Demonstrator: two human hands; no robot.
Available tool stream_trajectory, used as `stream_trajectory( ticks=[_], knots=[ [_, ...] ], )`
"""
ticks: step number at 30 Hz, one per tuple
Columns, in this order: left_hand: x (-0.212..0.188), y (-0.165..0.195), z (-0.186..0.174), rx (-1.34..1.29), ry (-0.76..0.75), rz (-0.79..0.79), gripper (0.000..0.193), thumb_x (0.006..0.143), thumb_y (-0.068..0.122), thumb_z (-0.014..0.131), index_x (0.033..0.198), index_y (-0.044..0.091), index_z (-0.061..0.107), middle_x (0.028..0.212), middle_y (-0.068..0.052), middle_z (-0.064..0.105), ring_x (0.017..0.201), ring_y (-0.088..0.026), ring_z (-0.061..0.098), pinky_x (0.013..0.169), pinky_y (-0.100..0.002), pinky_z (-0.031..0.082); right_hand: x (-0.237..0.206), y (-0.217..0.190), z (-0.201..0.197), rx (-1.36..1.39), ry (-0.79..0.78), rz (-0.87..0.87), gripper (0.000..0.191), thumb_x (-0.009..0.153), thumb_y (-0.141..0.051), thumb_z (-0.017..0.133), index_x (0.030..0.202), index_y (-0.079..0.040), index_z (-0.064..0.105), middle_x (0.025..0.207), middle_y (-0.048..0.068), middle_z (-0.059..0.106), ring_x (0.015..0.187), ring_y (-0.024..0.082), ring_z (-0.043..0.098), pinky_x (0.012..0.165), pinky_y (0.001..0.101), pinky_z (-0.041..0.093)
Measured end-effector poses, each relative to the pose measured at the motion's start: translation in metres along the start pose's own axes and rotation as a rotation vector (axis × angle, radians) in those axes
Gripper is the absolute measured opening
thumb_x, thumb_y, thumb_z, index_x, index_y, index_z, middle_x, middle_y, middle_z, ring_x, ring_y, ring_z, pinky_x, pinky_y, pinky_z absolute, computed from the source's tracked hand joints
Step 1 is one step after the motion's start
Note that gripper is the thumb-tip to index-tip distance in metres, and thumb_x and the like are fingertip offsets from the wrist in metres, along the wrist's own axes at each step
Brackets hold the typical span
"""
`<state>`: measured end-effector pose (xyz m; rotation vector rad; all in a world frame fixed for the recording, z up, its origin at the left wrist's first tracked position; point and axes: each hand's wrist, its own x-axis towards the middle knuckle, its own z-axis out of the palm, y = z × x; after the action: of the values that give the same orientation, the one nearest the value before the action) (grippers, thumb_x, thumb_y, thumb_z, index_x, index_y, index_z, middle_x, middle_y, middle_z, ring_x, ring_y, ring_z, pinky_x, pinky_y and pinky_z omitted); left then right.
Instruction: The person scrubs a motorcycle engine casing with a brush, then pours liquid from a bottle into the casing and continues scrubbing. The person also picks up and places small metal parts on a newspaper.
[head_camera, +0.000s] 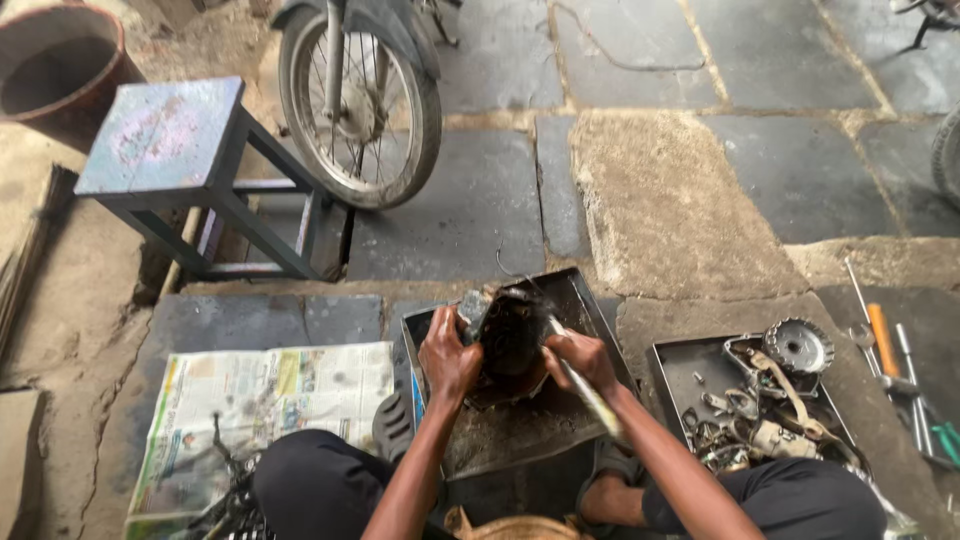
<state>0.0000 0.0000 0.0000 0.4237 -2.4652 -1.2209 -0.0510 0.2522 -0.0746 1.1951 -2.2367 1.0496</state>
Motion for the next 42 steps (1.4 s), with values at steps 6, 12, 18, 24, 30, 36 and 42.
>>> stream_trajectory(
  ticks=[6,12,18,24,30,36,42],
  knots=[
    [-0.004,0.010,0.004,-0.113,0.031,0.097,0.035,0.067,0.011,0.067,0.100,0.002,0.063,0.084,-0.010,0.059,0.065,-0.030,0.063,0.058,-0.044,0.051,-0.021,0.015,0.040,-0.114,0.142,0.060,0.017,0.080,-0.006,0.074,0.094,-0.007,0.063,0.068,0.011,0.063,0.052,0.023,0.063,0.047,0.0360,0.053],
    [-0.006,0.013,0.006,-0.058,0.108,0.138,0.042,0.057,0.005,0.064,0.099,0.002,0.065,0.082,-0.011,0.054,0.066,-0.031,0.056,0.059,-0.044,0.046,-0.024,0.006,0.034,0.045,-0.094,0.281,0.017,0.082,-0.006,0.068,0.098,-0.006,0.064,0.071,0.012,0.066,0.063,0.029,0.067,0.055,0.0399,0.054],
    [-0.010,0.003,0.010,-0.031,0.124,0.145,0.029,0.066,0.006,0.068,0.094,0.003,0.060,0.091,-0.009,0.061,0.072,-0.031,0.061,0.062,-0.042,0.049,-0.018,-0.010,0.022,-0.239,-0.148,0.331,0.019,0.082,-0.013,0.070,0.098,-0.007,0.063,0.081,0.016,0.069,0.065,0.032,0.068,0.057,0.0411,0.056],
    [-0.013,0.013,0.019,0.020,0.157,0.150,0.036,0.069,0.003,0.064,0.106,0.004,0.066,0.097,-0.008,0.064,0.075,-0.027,0.065,0.064,-0.040,0.053,-0.042,-0.029,0.075,-0.129,0.085,0.766,0.032,0.090,-0.022,0.073,0.117,-0.007,0.067,0.099,0.015,0.074,0.092,0.039,0.068,0.078,0.0494,0.053],
    [-0.013,0.036,0.010,0.001,0.135,0.184,0.042,0.062,0.006,0.066,0.104,0.004,0.067,0.089,-0.006,0.061,0.070,-0.022,0.062,0.057,-0.041,0.051,-0.019,-0.057,0.082,0.255,0.155,0.889,0.029,0.087,-0.013,0.064,0.115,-0.005,0.064,0.096,0.006,0.070,0.086,0.021,0.067,0.074,0.0412,0.055],
    [-0.006,0.041,0.000,0.013,0.063,0.026,0.039,0.064,0.002,0.063,0.102,0.006,0.069,0.083,-0.004,0.060,0.066,-0.021,0.061,0.058,-0.040,0.051,-0.015,-0.082,0.058,0.675,0.148,1.301,0.005,0.092,-0.011,0.060,0.094,-0.008,0.062,0.071,0.002,0.051,0.063,0.012,0.046,0.052,0.0353,0.037],
    [-0.005,0.031,0.002,0.004,0.105,0.098,0.040,0.063,0.001,0.066,0.103,0.004,0.068,0.086,-0.004,0.062,0.067,-0.020,0.062,0.058,-0.037,0.052,-0.039,-0.057,0.048,0.004,0.205,0.555,0.008,0.092,-0.014,0.068,0.098,-0.010,0.063,0.078,0.001,0.062,0.062,0.015,0.054,0.060,0.0282,0.041]
  ],
)
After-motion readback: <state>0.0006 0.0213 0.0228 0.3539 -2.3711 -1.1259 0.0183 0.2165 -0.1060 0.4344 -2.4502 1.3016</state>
